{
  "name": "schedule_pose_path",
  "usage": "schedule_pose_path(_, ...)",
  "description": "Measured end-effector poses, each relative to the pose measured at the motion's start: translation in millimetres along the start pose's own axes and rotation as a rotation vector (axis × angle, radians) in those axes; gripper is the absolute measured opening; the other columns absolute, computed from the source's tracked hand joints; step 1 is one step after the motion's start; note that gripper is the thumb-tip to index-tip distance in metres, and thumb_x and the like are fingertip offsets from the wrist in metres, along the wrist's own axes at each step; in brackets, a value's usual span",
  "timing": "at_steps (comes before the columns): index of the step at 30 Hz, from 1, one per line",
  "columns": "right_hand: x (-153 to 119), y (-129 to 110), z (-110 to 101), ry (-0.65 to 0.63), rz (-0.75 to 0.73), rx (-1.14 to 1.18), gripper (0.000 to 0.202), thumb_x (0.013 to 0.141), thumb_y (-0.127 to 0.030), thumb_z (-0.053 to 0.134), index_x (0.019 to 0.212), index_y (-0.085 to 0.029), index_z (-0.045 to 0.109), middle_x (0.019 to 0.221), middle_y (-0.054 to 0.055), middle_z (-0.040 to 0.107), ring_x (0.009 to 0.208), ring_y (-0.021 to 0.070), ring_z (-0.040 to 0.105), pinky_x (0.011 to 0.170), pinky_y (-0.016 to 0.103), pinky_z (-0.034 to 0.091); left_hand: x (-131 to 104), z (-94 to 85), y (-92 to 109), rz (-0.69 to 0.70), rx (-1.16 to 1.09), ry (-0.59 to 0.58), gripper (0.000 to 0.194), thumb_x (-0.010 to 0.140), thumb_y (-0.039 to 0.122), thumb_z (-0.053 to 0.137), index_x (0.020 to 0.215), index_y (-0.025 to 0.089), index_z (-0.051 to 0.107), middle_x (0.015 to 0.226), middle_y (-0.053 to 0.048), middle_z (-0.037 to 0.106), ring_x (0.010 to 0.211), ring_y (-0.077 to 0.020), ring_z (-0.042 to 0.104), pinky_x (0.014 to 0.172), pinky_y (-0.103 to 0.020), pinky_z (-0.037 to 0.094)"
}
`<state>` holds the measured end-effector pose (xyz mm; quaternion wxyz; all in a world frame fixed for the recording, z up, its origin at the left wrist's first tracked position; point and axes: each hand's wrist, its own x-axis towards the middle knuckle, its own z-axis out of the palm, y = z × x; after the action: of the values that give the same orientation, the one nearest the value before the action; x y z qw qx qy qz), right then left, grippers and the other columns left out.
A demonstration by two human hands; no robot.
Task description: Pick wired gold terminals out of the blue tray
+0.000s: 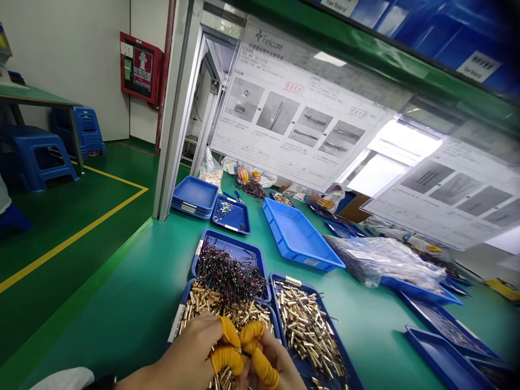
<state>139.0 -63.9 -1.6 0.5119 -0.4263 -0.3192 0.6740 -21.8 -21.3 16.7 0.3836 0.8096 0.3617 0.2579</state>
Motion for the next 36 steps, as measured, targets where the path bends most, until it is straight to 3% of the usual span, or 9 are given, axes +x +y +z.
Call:
schedule_pose_path(6,8.5,13.8,7.3,0.026,0.000,-0.002,0.032,0.047,-0.024,0.088,0.069,-0.016,0.066,0.051,-0.007,0.062,0.036,0.0031,0.054,0.036,0.010,0.041,-4.6,3.0,-0.6,0.128,0.119,-0.020,0.022,0.073,-0.004,0.051,0.070,0.017,0.058,0.078,-0.003,0.065,0.075,-0.0177,0.058,0.073,-0.025,0.042)
schedule_pose_path(10,1.4,-6.7,2.7,0.149,-0.085,-0.116,0.039,0.047,-0.038,0.085,0.071,-0.017,0.063,0.046,-0.007,0.059,0.031,0.0031,0.046,0.030,0.011,0.034,-4.2,9.0,-8.0,0.112,0.139,0.045,0.010,0.078,0.008,0.057,0.082,0.016,0.059,0.088,-0.006,0.063,0.086,-0.0233,0.056,0.079,-0.033,0.044)
schedule_pose_path(13,-9.3,-35.7,-18.6,0.461,-0.283,-0.360,0.046,0.054,-0.051,0.077,0.082,-0.020,0.059,0.046,-0.007,0.059,0.034,0.0065,0.046,0.032,0.014,0.034,-1.2,11.1,-15.0,0.024,0.091,0.185,0.021,0.080,0.009,0.051,0.098,0.019,0.056,0.110,-0.009,0.055,0.105,-0.0263,0.049,0.089,-0.039,0.041)
schedule_pose_path(15,-14.3,-49.6,-33.3,0.813,-0.471,-0.583,0.045,0.060,-0.053,0.072,0.088,-0.022,0.056,0.057,-0.004,0.064,0.050,0.0131,0.058,0.045,0.019,0.043,1.2,10.9,-18.3,-0.062,0.085,0.218,0.026,0.079,0.004,0.044,0.097,0.020,0.056,0.116,-0.009,0.051,0.109,-0.0258,0.047,0.090,-0.040,0.041)
schedule_pose_path(17,-15.2,-52.2,-41.1,0.952,-0.534,-0.771,0.046,0.063,-0.053,0.068,0.094,-0.021,0.055,0.067,0.001,0.068,0.064,0.0206,0.064,0.057,0.027,0.047,3.2,9.8,-19.6,-0.099,0.093,0.201,0.029,0.077,0.001,0.042,0.094,0.019,0.057,0.117,-0.009,0.052,0.110,-0.0258,0.046,0.093,-0.042,0.039)
schedule_pose_path(20,-10.6,-36.0,-35.2,0.736,-0.565,-0.921,0.038,0.073,-0.046,0.060,0.099,-0.017,0.056,0.077,0.007,0.070,0.070,0.0241,0.067,0.062,0.031,0.051,5.3,7.3,-17.2,-0.110,0.051,0.174,0.029,0.075,-0.001,0.042,0.090,0.018,0.058,0.107,-0.008,0.058,0.103,-0.0244,0.051,0.091,-0.040,0.039)
schedule_pose_path(25,-2.0,1.8,-4.1,0.308,-0.632,-0.970,0.014,0.082,-0.028,0.054,0.091,-0.019,0.061,0.079,0.007,0.072,0.069,0.0188,0.069,0.060,0.021,0.053,7.0,3.7,-10.9,-0.283,-0.244,0.198,0.023,0.069,0.000,0.043,0.077,0.019,0.055,0.084,-0.003,0.059,0.080,-0.0198,0.056,0.072,-0.030,0.044)
schedule_pose_path(31,4.0,23.2,5.3,0.278,-0.664,-0.963,0.020,0.082,-0.039,0.052,0.081,-0.021,0.059,0.059,0.002,0.062,0.046,0.0140,0.057,0.045,0.020,0.046,9.4,7.8,-12.5,-0.256,-0.706,0.167,0.008,0.069,0.018,0.057,0.077,0.017,0.056,0.076,-0.002,0.061,0.077,-0.0206,0.059,0.071,-0.030,0.044)
schedule_pose_path(36,5.8,27.7,-2.1,0.277,-0.555,-0.863,0.026,0.080,-0.047,0.055,0.080,-0.021,0.059,0.062,0.002,0.062,0.053,0.0148,0.058,0.052,0.021,0.048,6.8,4.6,-5.1,-0.190,-0.646,0.083,0.005,0.072,0.016,0.054,0.074,0.018,0.058,0.076,-0.001,0.061,0.078,-0.0209,0.058,0.068,-0.028,0.042)
